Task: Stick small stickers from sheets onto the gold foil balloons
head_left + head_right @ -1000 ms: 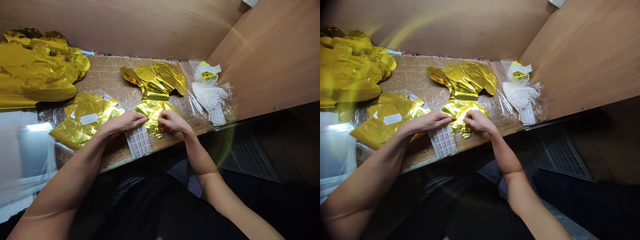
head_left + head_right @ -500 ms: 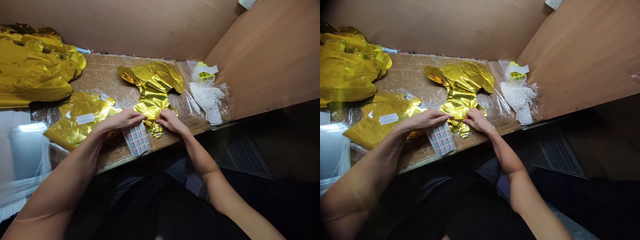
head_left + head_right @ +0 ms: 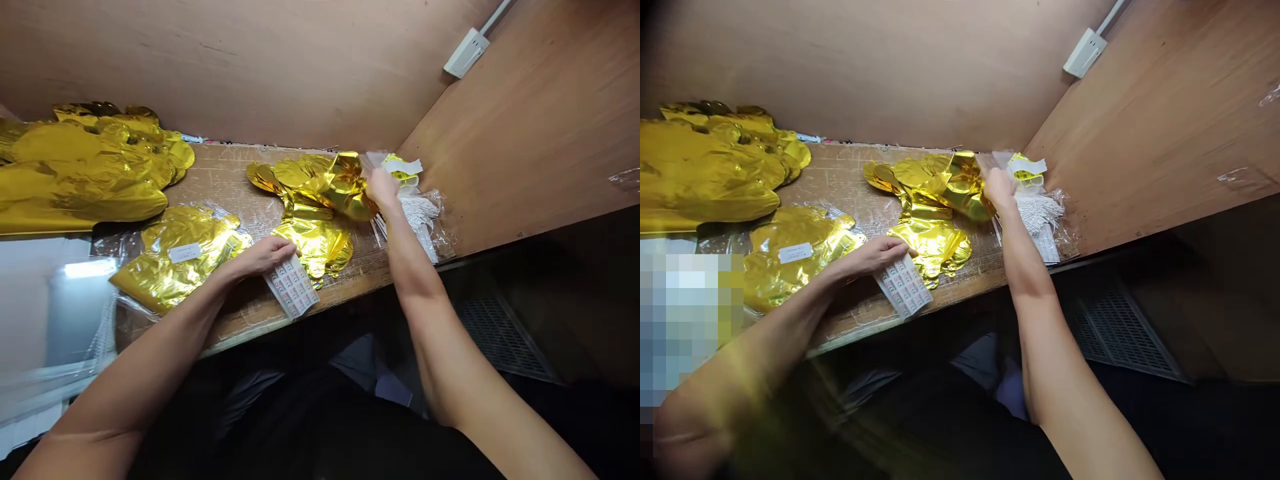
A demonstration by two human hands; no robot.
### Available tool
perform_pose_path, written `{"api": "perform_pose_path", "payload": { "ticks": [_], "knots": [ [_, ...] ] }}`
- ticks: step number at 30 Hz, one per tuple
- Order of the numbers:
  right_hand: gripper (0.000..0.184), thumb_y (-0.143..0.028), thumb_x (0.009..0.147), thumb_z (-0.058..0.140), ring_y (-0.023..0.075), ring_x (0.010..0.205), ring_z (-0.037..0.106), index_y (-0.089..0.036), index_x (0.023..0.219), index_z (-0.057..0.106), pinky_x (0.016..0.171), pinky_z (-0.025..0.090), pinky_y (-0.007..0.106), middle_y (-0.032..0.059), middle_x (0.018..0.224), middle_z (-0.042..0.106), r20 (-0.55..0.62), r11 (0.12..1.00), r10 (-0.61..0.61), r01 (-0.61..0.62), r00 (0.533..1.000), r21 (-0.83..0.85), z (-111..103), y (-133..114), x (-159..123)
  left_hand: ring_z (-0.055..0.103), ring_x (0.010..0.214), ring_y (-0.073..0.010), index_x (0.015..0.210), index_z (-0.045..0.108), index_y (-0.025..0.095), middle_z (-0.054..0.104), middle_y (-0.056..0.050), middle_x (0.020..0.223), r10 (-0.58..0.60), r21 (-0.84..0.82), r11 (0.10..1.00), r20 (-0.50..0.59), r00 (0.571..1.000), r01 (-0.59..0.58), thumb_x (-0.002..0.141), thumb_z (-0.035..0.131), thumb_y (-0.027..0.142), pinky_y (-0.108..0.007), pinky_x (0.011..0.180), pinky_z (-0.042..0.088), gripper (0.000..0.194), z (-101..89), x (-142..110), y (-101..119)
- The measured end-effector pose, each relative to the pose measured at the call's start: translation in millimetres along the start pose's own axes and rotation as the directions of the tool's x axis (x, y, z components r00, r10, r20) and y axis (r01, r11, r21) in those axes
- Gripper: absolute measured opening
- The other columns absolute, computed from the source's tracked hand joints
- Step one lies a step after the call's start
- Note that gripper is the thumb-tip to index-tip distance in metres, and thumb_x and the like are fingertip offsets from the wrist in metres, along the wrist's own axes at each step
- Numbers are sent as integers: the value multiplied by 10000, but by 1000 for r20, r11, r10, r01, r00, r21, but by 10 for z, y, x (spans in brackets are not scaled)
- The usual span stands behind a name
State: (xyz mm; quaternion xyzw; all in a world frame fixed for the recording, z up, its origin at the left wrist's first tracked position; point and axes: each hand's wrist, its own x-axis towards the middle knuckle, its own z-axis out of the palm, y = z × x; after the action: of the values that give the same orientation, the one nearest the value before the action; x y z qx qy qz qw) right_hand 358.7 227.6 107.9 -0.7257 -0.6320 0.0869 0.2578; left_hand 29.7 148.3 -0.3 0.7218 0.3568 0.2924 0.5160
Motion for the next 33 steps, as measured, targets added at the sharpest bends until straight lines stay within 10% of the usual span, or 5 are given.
{"api": "perform_pose_path", "payload": {
  "ticks": [3, 10, 20, 28, 33],
  "knots": [
    [404, -217, 1115, 397, 221, 1088, 641, -73, 844, 659, 845, 462, 366, 232, 1137, 695, -199, 998, -42, 35, 979, -43, 41, -128, -125, 415, 534, -133, 670, 470, 217, 458, 16, 608, -65, -53, 996, -2, 998, 65, 957, 534, 600, -245, 489, 316, 483, -1, 24, -12],
    [121, -240, 1016, 661, 187, 856, 627, -170, 1000, 757, 828, 479, 324, 65, 943, 726, 182, 864, -483, 432, 857, 259, 900, -665, -1482, 408, 604, -129, 740, 504, 199, 455, 21, 669, -31, -97, 995, -121, 992, 20, 968, 520, 599, -247, 544, 345, 460, 37, 61, -55],
    [190, -258, 1065, 592, 205, 899, 628, -184, 958, 731, 821, 453, 321, 79, 978, 694, 51, 886, -461, 456, 886, 80, 945, -726, -1572, 540, 783, -160, 924, 646, 163, 613, 2, 843, 57, -19, 998, -37, 998, -58, 849, 682, 360, -265, 710, 435, 214, 47, -2, -25],
    [205, -285, 1058, 555, 196, 859, 619, -191, 893, 631, 788, 481, 324, 76, 929, 669, 50, 884, -426, 405, 903, 232, 1016, -827, -1699, 498, 693, -130, 857, 608, 175, 561, 29, 756, 17, -73, 997, -52, 999, -21, 833, 677, 348, -240, 629, 391, 188, 75, -6, -38],
    [246, -416, 966, 660, 118, 583, 564, -204, 876, 570, 560, 487, 255, -26, 721, 579, 372, 757, -233, -72, 899, 649, 678, -548, -1484, 620, 710, -170, 914, 682, 175, 710, -20, 826, -71, -34, 996, 154, 986, 77, 791, 671, 335, -262, 654, 463, 202, -89, -21, 11]
  ]
}}
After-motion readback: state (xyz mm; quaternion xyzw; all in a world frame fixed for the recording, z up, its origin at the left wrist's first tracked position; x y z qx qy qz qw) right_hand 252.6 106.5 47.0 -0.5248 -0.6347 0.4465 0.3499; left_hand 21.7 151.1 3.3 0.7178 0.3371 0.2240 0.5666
